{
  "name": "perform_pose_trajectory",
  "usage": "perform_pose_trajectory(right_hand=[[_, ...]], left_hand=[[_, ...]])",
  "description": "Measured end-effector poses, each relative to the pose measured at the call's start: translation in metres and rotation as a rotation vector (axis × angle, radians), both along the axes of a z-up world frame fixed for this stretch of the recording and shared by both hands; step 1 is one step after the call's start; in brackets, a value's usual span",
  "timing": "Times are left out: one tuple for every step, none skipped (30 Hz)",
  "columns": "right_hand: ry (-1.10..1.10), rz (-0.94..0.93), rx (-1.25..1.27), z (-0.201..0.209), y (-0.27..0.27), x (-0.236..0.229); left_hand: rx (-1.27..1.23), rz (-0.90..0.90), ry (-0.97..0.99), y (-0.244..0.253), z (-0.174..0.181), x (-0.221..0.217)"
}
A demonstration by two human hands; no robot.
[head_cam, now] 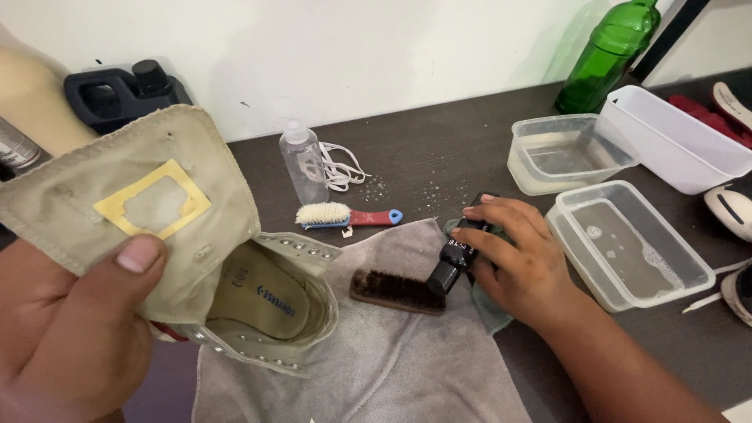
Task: The person scrubs the inside of a gray canvas shoe with a cloth, then applies a dark liquid from a small bottle onto a brush and scrubs the shoe's interior. The person continues to scrub the shoe's interior with the brush.
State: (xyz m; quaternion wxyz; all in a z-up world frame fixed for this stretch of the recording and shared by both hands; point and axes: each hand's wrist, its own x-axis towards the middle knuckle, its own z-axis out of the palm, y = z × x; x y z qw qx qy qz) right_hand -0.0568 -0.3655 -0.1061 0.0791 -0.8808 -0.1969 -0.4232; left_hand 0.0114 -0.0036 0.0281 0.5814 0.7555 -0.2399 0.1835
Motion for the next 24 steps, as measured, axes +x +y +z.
perform_pose_trajectory(right_hand=[[0.0,0.0,0.0,0.0006,0.0007,0.0],[-0.009,-0.005,0.001,0.0012,0.0013,0.0001],[-0.018,-0.011,0.003,0.0017,0.0019,-0.0002],[-0.017,-0.012,0.003,0.002,0.0024,-0.001],[-0.026,-0.013,-0.012,0.0027,0.0027,-0.0008],[-0.035,-0.015,-0.026,0.0034,0.003,-0.0006],[-0.034,-0.016,-0.025,0.0034,0.0032,-0.0012],[-0.029,-0.022,-0.032,0.0035,0.0034,-0.0017],[-0.025,-0.027,-0.04,0.0043,0.0034,-0.0013],[-0.026,-0.027,-0.04,0.004,0.0031,-0.0005],[-0.029,-0.034,-0.043,0.0034,0.003,-0.0005],[-0.032,-0.041,-0.045,0.0026,0.0029,-0.0005],[-0.032,-0.041,-0.045,0.0032,0.0035,-0.0007],[-0.033,-0.041,-0.038,0.0037,0.0041,-0.0008],[-0.033,-0.04,-0.032,0.0041,0.0047,-0.0012],[-0.032,-0.04,-0.032,0.0039,0.0045,-0.0015],[-0.032,-0.045,-0.031,0.0037,0.0042,-0.0018],[-0.031,-0.049,-0.03,0.0034,0.004,-0.0021],[-0.031,-0.049,-0.03,0.0048,0.0048,-0.0021],[-0.041,-0.041,-0.041,0.0062,0.0057,-0.0021],[-0.052,-0.035,-0.052,0.0074,0.0066,-0.0025],[-0.052,-0.035,-0.052,0.0077,0.007,-0.0024],[-0.06,-0.034,-0.056,0.0081,0.0074,-0.002],[-0.068,-0.033,-0.06,0.0084,0.0079,-0.0016]], left_hand=[[0.0,0.0,0.0,0.0013,-0.0001,-0.0001],[0.052,0.002,-0.066,0.0025,-0.0001,-0.0001],[0.104,0.003,-0.132,0.0037,-0.0002,-0.0003],[0.104,0.003,-0.131,0.0031,-0.0007,-0.0008],[0.074,0.007,-0.104,0.0026,-0.001,-0.0009],[0.044,0.011,-0.076,0.002,-0.0014,-0.0011],[0.045,0.011,-0.076,0.0025,0.0006,-0.0015],[0.102,-0.006,-0.143,0.003,0.0026,-0.0019],[0.158,-0.022,-0.212,0.0033,0.005,-0.0018],[0.158,-0.021,-0.212,0.0035,0.004,-0.0001],[0.144,-0.033,-0.207,0.0038,0.0026,0.0012],[0.131,-0.045,-0.201,0.0041,0.0013,0.0025],[0.131,-0.045,-0.202,0.0041,0.0014,0.0025],[0.125,-0.049,-0.199,0.0041,0.0015,0.0026],[0.12,-0.053,-0.195,0.0041,0.0014,0.0027],[0.12,-0.053,-0.194,0.0041,0.0008,0.0027],[0.103,-0.053,-0.17,0.004,0.0002,0.0027],[0.087,-0.053,-0.145,0.0039,-0.0003,0.0026],[0.086,-0.052,-0.144,0.0043,-0.0004,0.003],[0.107,-0.048,-0.17,0.0046,-0.0004,0.0034],[0.128,-0.045,-0.196,0.0049,-0.0005,0.0037],[0.128,-0.046,-0.196,0.0049,0.0004,0.0032],[0.152,-0.042,-0.224,0.0051,0.0012,0.0028],[0.175,-0.039,-0.252,0.0052,0.0019,0.0025]])
